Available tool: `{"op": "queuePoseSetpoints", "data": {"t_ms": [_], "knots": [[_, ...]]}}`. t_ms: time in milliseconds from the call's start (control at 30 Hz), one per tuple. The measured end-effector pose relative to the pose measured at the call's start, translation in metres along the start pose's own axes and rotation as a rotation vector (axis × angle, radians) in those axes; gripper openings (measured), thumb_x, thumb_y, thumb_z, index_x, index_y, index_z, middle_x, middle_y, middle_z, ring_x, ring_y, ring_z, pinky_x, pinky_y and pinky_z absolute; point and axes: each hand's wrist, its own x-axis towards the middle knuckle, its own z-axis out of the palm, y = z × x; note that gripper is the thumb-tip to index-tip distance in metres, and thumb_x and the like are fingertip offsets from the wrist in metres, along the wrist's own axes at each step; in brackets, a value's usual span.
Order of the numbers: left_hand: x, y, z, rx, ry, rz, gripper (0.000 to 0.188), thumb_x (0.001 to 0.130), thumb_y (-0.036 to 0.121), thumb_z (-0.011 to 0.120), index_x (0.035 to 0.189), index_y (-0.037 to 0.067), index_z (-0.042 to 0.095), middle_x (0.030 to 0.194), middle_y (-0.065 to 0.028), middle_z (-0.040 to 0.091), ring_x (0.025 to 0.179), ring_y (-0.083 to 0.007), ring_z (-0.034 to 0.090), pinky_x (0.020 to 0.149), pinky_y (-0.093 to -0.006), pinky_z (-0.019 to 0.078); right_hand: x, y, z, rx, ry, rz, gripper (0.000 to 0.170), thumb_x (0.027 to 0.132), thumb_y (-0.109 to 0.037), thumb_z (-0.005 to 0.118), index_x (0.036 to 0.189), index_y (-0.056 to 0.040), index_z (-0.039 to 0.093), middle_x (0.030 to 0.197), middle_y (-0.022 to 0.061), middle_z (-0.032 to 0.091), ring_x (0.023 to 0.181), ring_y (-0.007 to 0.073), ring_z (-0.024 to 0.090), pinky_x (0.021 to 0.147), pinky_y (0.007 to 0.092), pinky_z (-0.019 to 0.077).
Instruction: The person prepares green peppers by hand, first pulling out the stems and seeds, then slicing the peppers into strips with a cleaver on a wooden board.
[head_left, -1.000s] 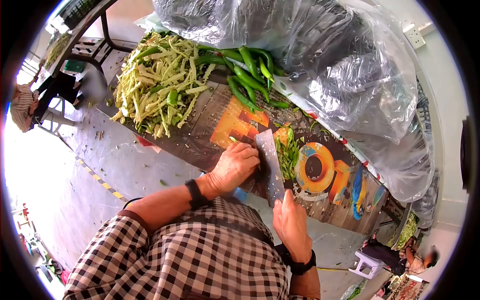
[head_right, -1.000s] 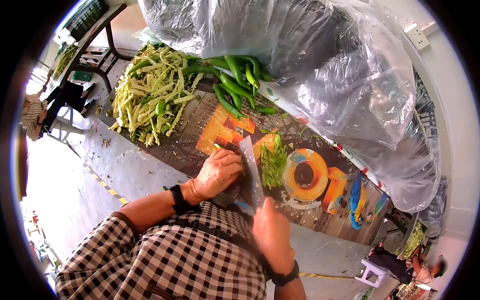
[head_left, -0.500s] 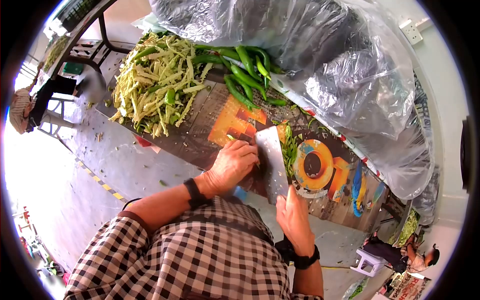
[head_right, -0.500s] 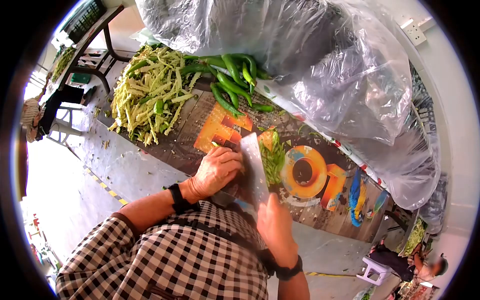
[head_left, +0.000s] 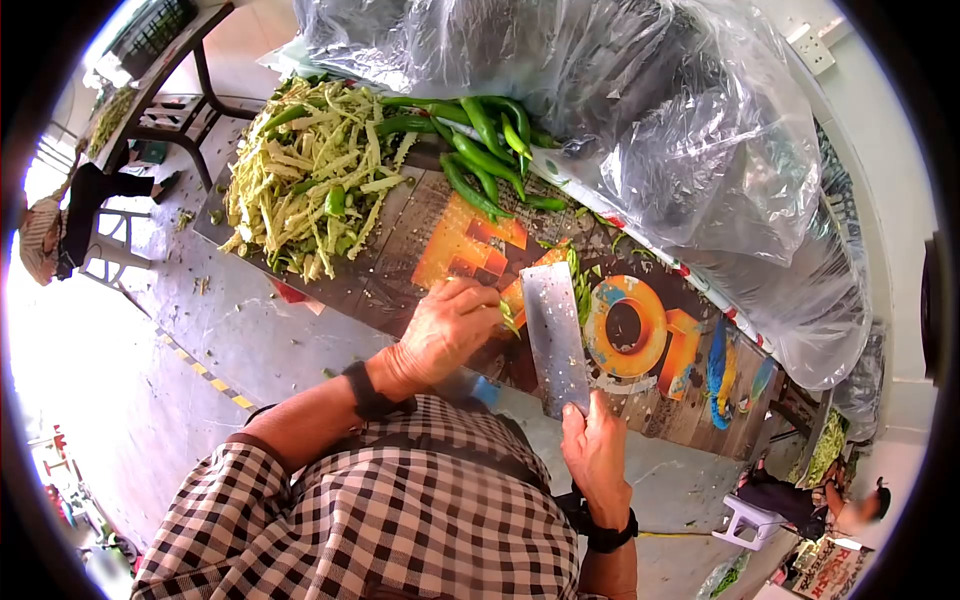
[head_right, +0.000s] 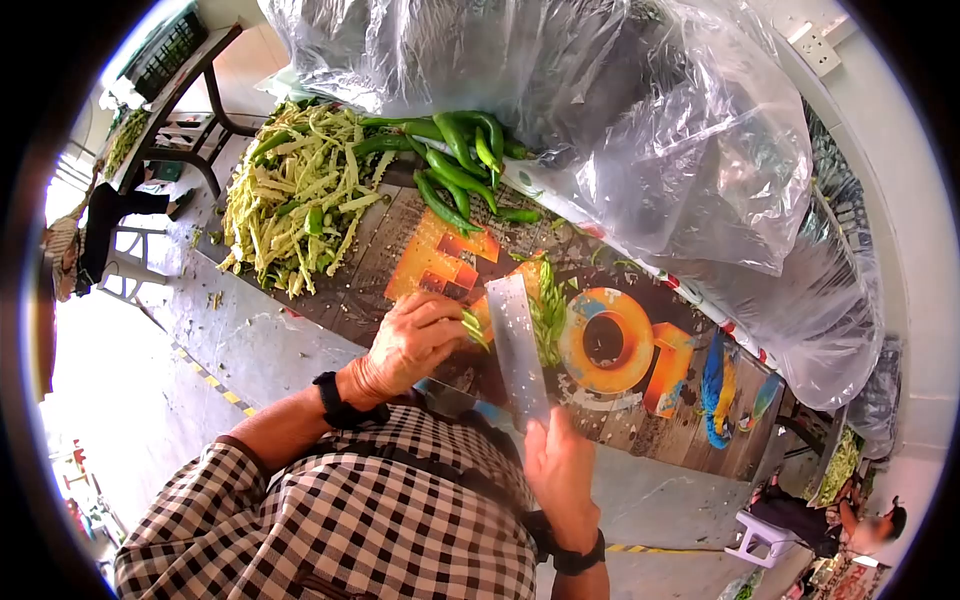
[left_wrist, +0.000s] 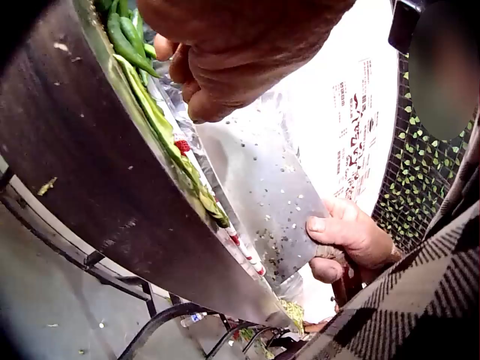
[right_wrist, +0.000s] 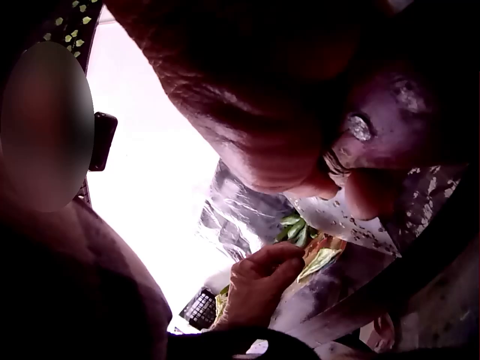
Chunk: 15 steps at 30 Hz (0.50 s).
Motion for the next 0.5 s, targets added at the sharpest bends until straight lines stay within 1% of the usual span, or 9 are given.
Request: {"op": "queuePoseSetpoints", "data": {"t_ms": [33, 133, 233, 500], "knots": [[0.000, -0.001, -0.002, 0.027, 0.010, -0.018, 0.023, 0.072, 0.005, 0.071, 0.094, 0.009, 0.067, 0.105, -0.0052, 0.063, 0.099, -0.0269, 0.058, 0.085, -0.0396, 0.0478, 0.002, -0.004, -0.002, -0.030, 0.011, -0.051, 0.016, 0.092, -0.010, 0.056, 0.094, 0.0042, 0.050, 0.066, 0.0206, 0.056, 0.052, 0.0352, 0.055, 0.051, 0.0393, 0.0443], [0.001, -0.007, 0.006, 0.059, 0.023, -0.027, 0.022, 0.071, 0.005, 0.072, 0.093, 0.007, 0.067, 0.104, -0.0056, 0.063, 0.098, -0.0276, 0.058, 0.085, -0.0396, 0.0477, 0.003, -0.010, -0.003, -0.040, -0.025, 0.000, 0.015, 0.092, -0.010, 0.057, 0.094, 0.0036, 0.052, 0.068, 0.0239, 0.057, 0.056, 0.0421, 0.055, 0.052, 0.0423, 0.0437], [-0.002, -0.012, 0.014, 0.037, 0.031, -0.039, 0.022, 0.071, 0.005, 0.072, 0.093, 0.008, 0.067, 0.104, -0.0053, 0.063, 0.098, -0.0275, 0.058, 0.086, -0.0393, 0.0473, 0.005, -0.013, -0.002, -0.061, -0.052, 0.022, 0.014, 0.091, -0.010, 0.057, 0.095, 0.0028, 0.052, 0.068, 0.0236, 0.058, 0.059, 0.0424, 0.058, 0.053, 0.0431, 0.0447], [-0.002, -0.013, 0.015, 0.046, 0.028, -0.037, 0.022, 0.070, 0.005, 0.072, 0.092, 0.009, 0.068, 0.106, -0.0039, 0.063, 0.100, -0.0265, 0.058, 0.087, -0.0398, 0.0457, 0.013, -0.017, 0.002, -0.070, -0.040, -0.016, 0.014, 0.091, -0.009, 0.058, 0.096, 0.0024, 0.053, 0.070, 0.0243, 0.059, 0.063, 0.0449, 0.059, 0.054, 0.0454, 0.0453]]}}
